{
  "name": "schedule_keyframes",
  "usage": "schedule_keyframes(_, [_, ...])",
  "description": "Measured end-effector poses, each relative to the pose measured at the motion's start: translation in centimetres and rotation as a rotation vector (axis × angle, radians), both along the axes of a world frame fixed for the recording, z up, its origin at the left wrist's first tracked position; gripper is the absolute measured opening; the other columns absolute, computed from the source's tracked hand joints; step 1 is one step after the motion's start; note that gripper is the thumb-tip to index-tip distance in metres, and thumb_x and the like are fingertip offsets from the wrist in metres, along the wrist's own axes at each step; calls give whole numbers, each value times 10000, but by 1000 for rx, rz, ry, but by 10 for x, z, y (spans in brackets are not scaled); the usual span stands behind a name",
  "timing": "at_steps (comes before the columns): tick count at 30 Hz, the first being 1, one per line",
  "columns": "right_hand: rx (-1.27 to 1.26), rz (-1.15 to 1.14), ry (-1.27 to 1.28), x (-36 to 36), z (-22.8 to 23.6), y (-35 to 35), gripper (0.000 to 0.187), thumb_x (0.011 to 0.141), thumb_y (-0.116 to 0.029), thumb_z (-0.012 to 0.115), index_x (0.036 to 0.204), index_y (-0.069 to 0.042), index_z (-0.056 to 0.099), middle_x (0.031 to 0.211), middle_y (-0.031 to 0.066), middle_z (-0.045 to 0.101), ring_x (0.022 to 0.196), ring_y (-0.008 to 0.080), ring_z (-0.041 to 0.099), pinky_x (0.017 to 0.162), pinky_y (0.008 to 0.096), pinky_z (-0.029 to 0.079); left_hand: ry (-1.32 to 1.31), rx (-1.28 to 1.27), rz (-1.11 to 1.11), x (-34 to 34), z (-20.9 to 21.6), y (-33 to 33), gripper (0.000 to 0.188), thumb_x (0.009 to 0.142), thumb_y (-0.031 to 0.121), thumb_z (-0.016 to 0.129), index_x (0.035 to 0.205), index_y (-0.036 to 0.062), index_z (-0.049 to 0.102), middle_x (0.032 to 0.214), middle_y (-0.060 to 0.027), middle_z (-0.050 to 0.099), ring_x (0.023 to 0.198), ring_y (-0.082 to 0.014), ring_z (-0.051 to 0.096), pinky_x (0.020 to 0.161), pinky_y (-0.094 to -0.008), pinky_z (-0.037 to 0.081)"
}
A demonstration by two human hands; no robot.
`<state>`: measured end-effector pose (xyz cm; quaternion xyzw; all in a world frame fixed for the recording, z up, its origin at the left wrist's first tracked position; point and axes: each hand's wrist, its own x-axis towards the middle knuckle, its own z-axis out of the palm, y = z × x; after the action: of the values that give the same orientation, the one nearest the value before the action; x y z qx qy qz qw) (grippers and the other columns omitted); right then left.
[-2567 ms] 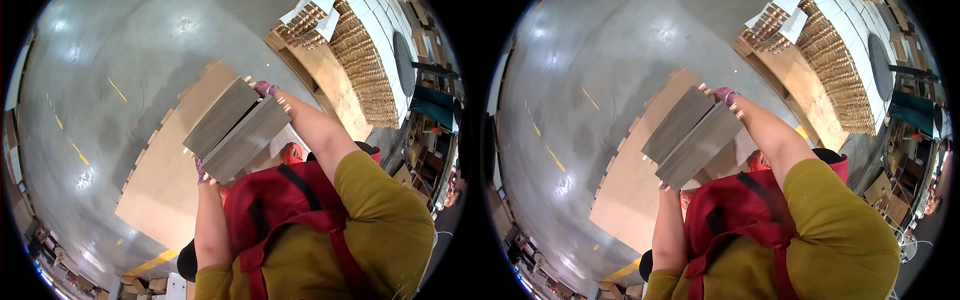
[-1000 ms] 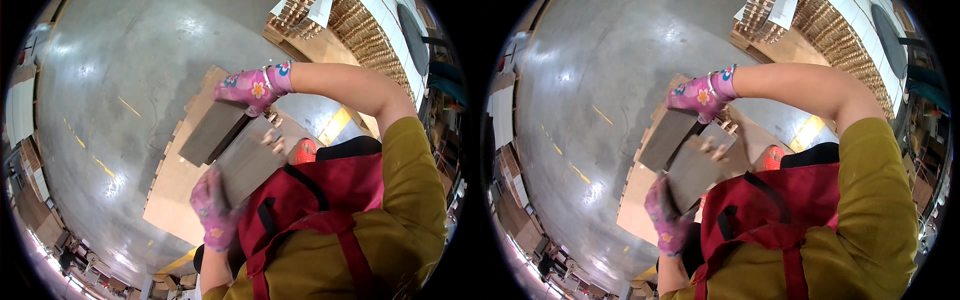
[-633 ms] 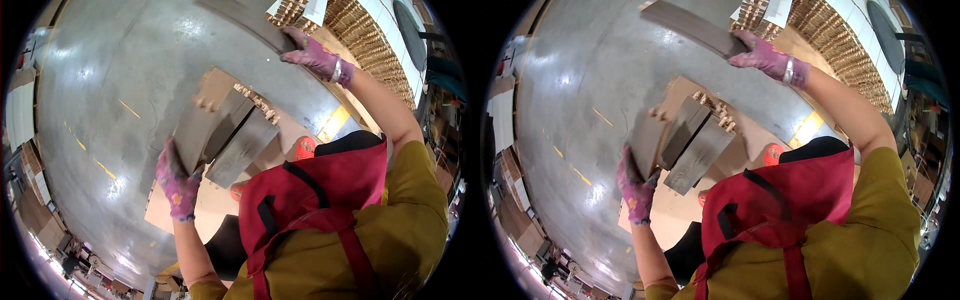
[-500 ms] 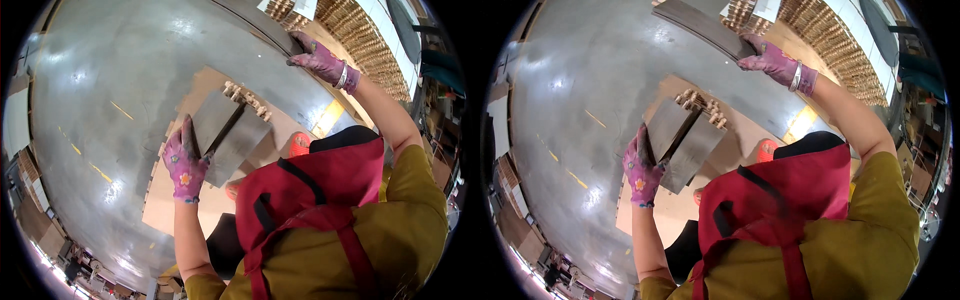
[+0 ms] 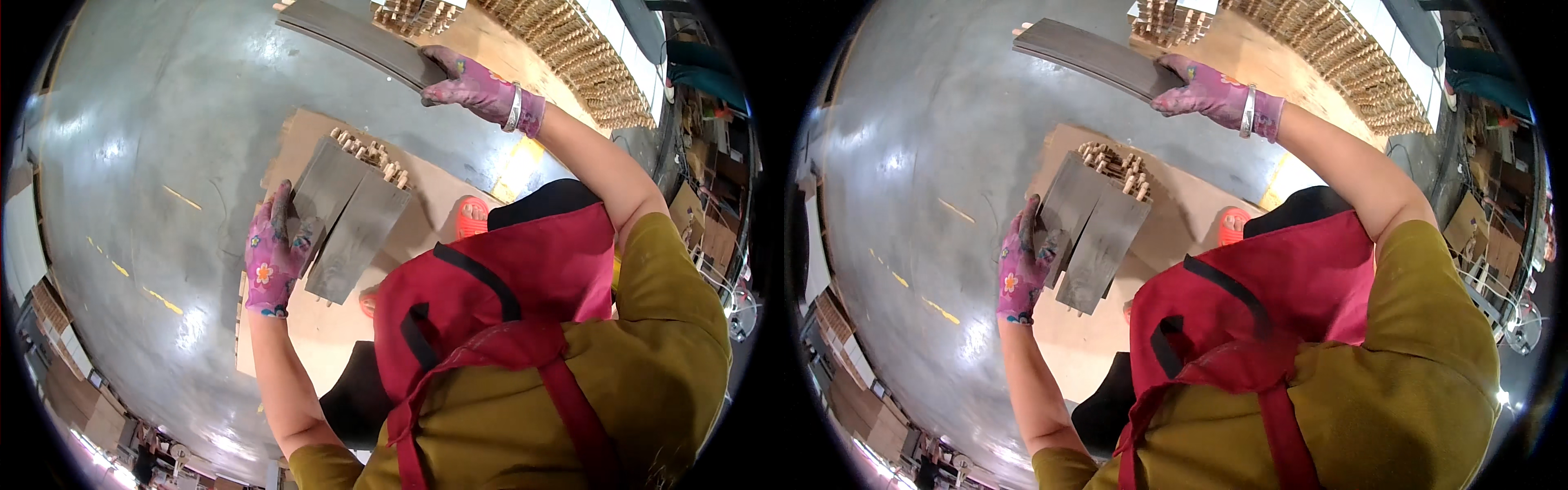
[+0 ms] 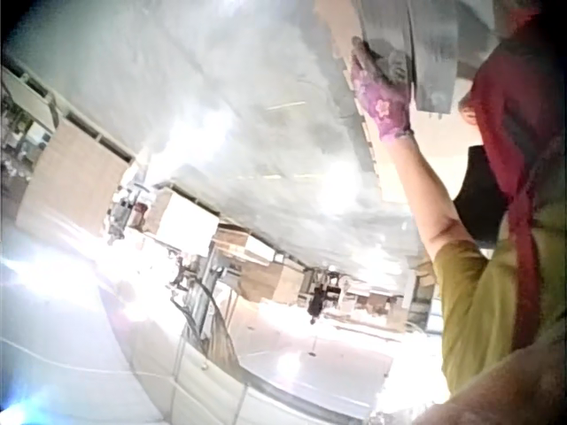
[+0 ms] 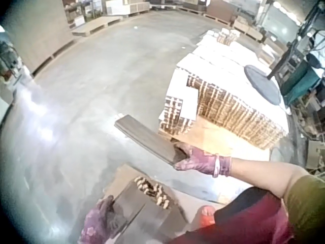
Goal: The person carries a stack of wood components to a workstation, applies glue to the joints of individual pieces using a small applicator, and then re-stacks the components.
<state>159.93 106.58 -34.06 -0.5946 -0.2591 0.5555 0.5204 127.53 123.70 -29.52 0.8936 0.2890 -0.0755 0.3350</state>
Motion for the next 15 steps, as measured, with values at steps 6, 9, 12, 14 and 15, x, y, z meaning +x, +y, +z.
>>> schedule_keyframes(6, [-21, 22, -17, 1, 25, -7, 858, 743, -275, 741, 1386, 4, 245, 1304, 106, 405, 1010, 148, 560, 904, 306, 459, -112, 286, 29, -11, 20, -52, 814, 620, 348, 739, 1324, 91, 419, 1372, -129, 395, 1301, -359, 311, 1067, -473, 252])
schedule_keyframes(9, [-12, 27, 20, -3, 39, -7, 846, 746, -285, 732, 1385, -5, 254, 1292, 100, 421, 1032, 156, 551, 923, 330, 447, -43, 329, -66, -17, 19, -91, 730, 740, 467, 649, 1294, 43, 437, 1366, -163, 390, 1272, -393, 333, 1057, -504, 241])
schedule_keyframes(12, [-41, -35, 199, -19, 61, -6, 799, 768, -271, 705, 1382, -14, 264, 1261, 101, 457, 1050, 175, 546, 936, 357, 438, -76, 432, 33, -28, 16, -103, 668, 769, 425, 634, 1287, 47, 448, 1355, -160, 402, 1269, -396, 334, 1049, -531, 236])
schedule_keyframes(14, [-142, -77, 397, -48, 93, 0, 727, 790, -225, 671, 1374, -34, 283, 1203, 107, 509, 1067, 202, 544, 946, 380, 437, -30, 396, -26, -39, 11, -108, 645, 782, 409, 627, 1286, 50, 449, 1352, -160, 404, 1269, -396, 334, 1048, -533, 236])
schedule_keyframes(15, [-212, -89, 497, -62, 100, -3, 719, 773, -215, 688, 1358, -46, 306, 1175, 97, 525, 1079, 210, 540, 956, 383, 439, 6, 361, -102, -43, 8, -108, 621, 794, 394, 619, 1286, 53, 450, 1349, -160, 406, 1268, -395, 334, 1047, -536, 236])
